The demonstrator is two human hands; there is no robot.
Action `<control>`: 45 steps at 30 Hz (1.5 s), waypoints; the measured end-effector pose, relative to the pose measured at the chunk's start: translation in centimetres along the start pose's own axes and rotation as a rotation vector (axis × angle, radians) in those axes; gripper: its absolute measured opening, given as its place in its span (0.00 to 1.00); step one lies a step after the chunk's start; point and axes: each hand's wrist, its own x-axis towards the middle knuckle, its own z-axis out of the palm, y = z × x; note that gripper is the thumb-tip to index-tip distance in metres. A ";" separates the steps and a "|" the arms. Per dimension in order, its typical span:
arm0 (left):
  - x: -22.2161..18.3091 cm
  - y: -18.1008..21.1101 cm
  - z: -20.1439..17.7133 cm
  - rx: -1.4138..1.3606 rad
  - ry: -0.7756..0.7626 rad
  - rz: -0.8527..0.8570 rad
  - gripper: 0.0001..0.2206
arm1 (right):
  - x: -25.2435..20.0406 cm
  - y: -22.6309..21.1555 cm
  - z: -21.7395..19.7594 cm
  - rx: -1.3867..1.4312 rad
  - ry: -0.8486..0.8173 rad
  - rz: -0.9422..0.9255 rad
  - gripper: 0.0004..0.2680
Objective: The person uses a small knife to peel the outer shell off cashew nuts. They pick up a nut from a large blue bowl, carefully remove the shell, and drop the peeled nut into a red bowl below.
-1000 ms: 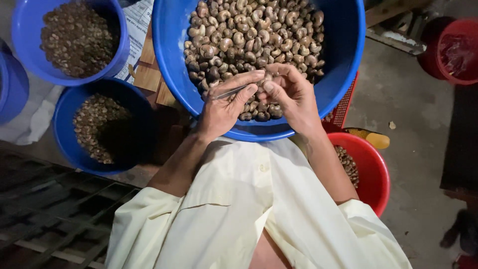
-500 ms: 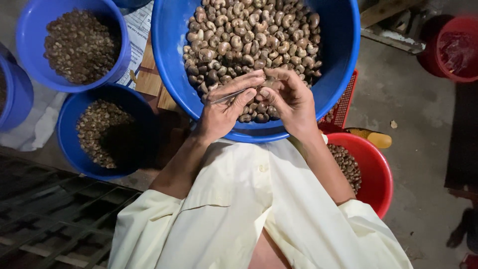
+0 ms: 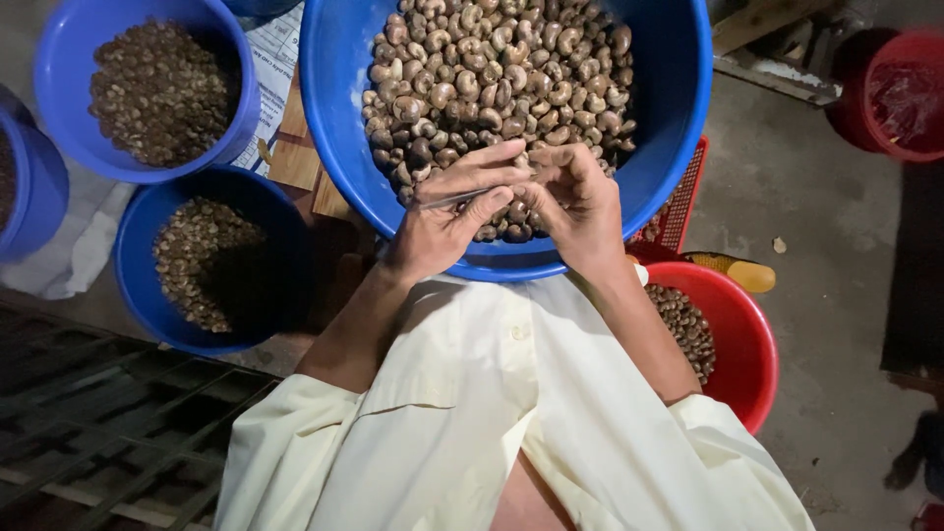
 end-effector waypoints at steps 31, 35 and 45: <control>-0.1 0.1 0.0 0.066 0.082 -0.052 0.09 | 0.7 -3.6 0.7 -0.187 -0.003 -0.062 0.07; -0.1 0.2 0.0 0.066 0.085 -0.023 0.09 | 0.8 -2.2 0.5 -0.060 -0.060 0.011 0.06; 0.0 1.2 0.4 0.004 0.042 -0.018 0.10 | 0.9 -4.4 0.2 0.431 -0.127 0.284 0.04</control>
